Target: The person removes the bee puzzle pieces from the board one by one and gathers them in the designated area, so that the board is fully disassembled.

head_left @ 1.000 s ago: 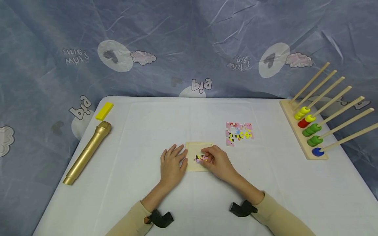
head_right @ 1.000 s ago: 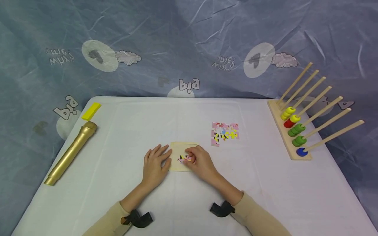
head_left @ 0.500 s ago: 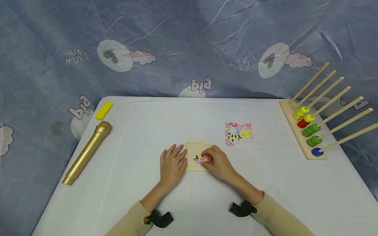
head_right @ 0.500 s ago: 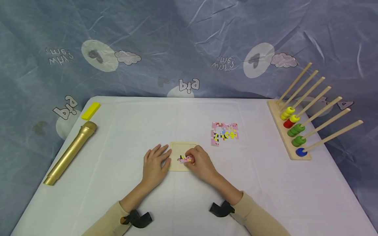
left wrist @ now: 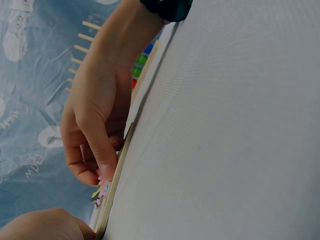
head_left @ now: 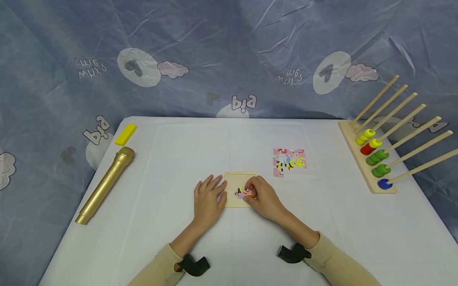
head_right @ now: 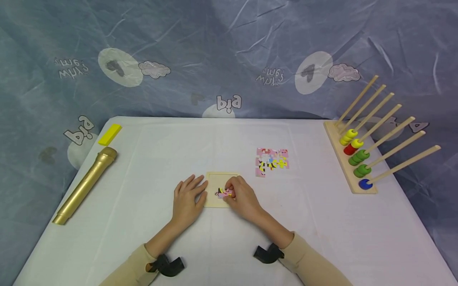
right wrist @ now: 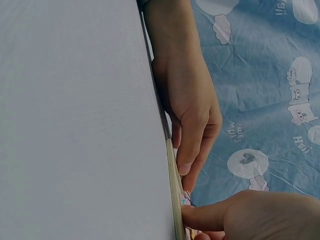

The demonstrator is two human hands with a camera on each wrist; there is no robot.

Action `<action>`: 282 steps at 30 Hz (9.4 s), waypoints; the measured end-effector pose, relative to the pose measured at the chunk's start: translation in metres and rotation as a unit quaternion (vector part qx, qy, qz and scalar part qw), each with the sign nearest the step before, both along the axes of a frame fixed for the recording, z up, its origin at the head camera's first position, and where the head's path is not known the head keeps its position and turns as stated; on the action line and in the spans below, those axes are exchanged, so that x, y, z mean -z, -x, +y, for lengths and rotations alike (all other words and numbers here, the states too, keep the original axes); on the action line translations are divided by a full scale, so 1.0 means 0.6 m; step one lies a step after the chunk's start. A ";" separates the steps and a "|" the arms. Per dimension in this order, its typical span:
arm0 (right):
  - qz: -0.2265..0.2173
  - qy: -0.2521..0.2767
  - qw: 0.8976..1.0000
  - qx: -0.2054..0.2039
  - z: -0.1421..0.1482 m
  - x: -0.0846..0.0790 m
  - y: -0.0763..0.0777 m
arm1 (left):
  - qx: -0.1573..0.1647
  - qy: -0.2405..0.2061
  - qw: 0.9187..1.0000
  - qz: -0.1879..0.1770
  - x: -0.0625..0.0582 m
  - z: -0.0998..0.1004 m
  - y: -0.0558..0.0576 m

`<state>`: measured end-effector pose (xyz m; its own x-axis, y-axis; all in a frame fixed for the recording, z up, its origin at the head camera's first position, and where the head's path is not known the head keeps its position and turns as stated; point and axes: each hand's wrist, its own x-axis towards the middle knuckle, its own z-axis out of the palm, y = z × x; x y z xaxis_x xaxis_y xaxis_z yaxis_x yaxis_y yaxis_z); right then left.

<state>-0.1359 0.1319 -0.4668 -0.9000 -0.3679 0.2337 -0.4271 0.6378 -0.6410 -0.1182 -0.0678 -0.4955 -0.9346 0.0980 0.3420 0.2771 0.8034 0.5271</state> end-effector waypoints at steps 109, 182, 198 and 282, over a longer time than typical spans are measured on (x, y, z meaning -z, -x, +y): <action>0.022 -0.014 0.971 0.238 0.200 0.014 0.073 | 0.000 -0.004 1.000 -0.001 0.001 0.000 -0.004; -0.041 0.121 0.990 0.054 0.047 -0.004 0.000 | -0.001 0.003 1.000 0.013 0.002 0.002 -0.004; -0.017 0.010 0.999 0.034 0.048 0.001 -0.001 | 0.000 -0.003 1.000 0.002 0.000 0.002 -0.003; -0.098 0.103 0.959 0.246 0.258 -0.006 0.060 | 0.004 -0.011 1.000 -0.001 -0.003 0.001 -0.007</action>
